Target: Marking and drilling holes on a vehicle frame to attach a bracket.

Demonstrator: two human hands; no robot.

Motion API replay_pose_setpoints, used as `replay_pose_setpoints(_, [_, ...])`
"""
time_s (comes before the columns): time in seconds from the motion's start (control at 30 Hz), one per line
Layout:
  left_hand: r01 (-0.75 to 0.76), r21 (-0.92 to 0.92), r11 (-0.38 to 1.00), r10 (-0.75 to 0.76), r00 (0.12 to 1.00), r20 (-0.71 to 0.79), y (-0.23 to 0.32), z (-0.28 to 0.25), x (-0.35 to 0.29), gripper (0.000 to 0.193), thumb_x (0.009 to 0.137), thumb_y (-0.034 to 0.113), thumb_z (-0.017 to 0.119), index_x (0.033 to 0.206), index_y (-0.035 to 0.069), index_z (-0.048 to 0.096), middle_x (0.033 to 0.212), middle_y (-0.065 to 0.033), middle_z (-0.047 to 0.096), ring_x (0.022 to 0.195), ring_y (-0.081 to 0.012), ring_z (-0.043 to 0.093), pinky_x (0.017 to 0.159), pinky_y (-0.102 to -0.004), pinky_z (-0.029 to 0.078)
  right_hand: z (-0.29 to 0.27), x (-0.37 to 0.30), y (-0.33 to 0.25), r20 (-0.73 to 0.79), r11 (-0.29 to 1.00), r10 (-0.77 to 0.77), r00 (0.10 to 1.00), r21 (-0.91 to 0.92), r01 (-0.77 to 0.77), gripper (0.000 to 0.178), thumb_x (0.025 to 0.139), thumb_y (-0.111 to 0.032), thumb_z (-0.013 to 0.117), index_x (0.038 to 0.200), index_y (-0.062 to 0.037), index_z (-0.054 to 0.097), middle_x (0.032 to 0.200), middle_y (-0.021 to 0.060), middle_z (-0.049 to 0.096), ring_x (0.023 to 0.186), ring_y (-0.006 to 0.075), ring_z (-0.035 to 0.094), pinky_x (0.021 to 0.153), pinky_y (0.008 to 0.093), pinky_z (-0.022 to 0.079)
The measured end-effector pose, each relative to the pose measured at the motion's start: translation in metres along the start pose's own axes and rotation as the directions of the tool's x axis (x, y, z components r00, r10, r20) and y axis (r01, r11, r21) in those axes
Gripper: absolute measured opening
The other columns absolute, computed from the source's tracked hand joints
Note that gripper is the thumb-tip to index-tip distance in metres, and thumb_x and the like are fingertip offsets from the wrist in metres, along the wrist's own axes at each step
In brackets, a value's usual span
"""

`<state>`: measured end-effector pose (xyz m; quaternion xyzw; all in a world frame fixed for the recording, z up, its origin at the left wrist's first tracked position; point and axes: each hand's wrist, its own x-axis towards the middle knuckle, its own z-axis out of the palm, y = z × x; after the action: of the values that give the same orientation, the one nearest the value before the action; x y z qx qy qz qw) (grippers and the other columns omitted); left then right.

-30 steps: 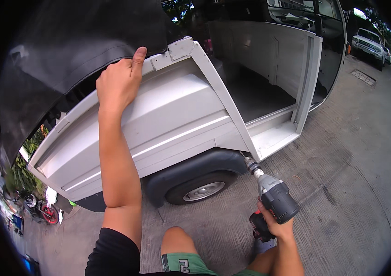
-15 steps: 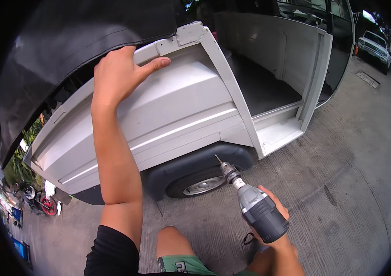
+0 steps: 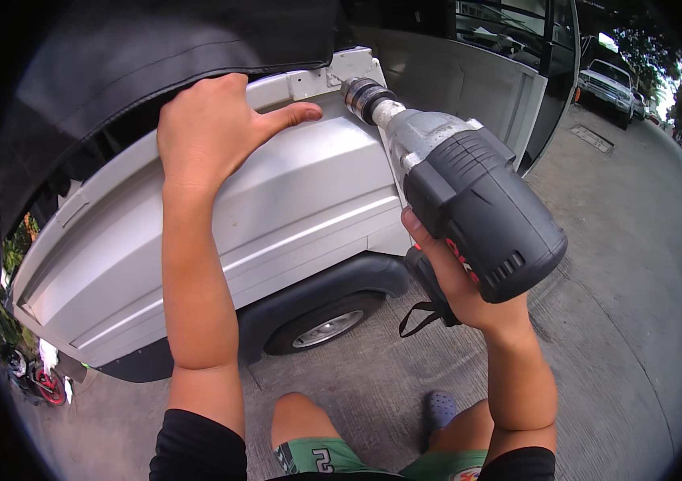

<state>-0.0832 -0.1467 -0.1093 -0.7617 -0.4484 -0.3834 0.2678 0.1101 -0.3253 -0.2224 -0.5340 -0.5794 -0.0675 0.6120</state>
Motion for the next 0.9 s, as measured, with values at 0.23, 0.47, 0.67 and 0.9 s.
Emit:
replay_pose_setpoints(0.23, [0.013, 0.014, 1.000, -0.013, 1.000, -0.019, 0.003, 0.001, 0.003, 0.101, 0.061, 0.101, 0.060, 0.073, 0.002, 0.075, 0.066, -0.0146, 0.072, 0.067, -0.0326, 0.076, 0.062, -0.0414, 0.061, 0.003, 0.007, -0.006, 0.024, 0.998, -0.045, 0.999, -0.048, 0.046, 0.019, 0.089, -0.012, 0.082, 0.106, -0.0035, 0.078, 0.082, 0.0012, 0.070, 0.068, 0.0116, 0.062, 0.065, 0.0285, 0.049])
replay_pose_setpoints(0.47, [0.059, 0.029, 0.998, -0.057, 0.996, -0.069, 0.006, 0.005, 0.003, 0.105, 0.060, 0.103, 0.056, 0.072, 0.000, 0.075, 0.065, -0.0152, 0.072, 0.067, -0.0337, 0.076, 0.060, -0.0411, 0.060, 0.003, 0.006, -0.005, 0.040, 0.978, -0.142, 0.989, -0.147, 0.146, 0.021, 0.083, -0.001, 0.082, 0.103, -0.0065, 0.081, 0.086, 0.0024, 0.072, 0.072, 0.0157, 0.067, 0.069, 0.0308, 0.053])
replay_pose_setpoints(0.67, [0.055, 0.043, 0.998, -0.051, 0.994, -0.093, 0.006, 0.006, 0.003, 0.107, 0.060, 0.105, 0.054, 0.070, 0.000, 0.075, 0.063, -0.0143, 0.071, 0.064, -0.0325, 0.076, 0.058, -0.0402, 0.060, 0.002, 0.004, -0.004, 0.041, 0.983, -0.115, 0.992, -0.142, 0.120, 0.024, 0.083, -0.001, 0.082, 0.105, -0.0084, 0.082, 0.088, 0.0023, 0.073, 0.071, 0.0162, 0.067, 0.067, 0.0303, 0.053])
replay_pose_setpoints(0.9, [0.047, 0.041, 0.998, -0.042, 0.993, -0.111, 0.005, 0.010, 0.004, 0.107, 0.059, 0.106, 0.052, 0.067, 0.002, 0.074, 0.057, -0.0119, 0.068, 0.058, -0.0291, 0.074, 0.055, -0.0378, 0.059, 0.005, 0.005, -0.006, 0.004, 0.987, -0.116, 0.993, -0.111, 0.115, 0.020, 0.083, -0.002, 0.083, 0.103, -0.0070, 0.081, 0.085, 0.0022, 0.072, 0.070, 0.0156, 0.067, 0.066, 0.0299, 0.052])
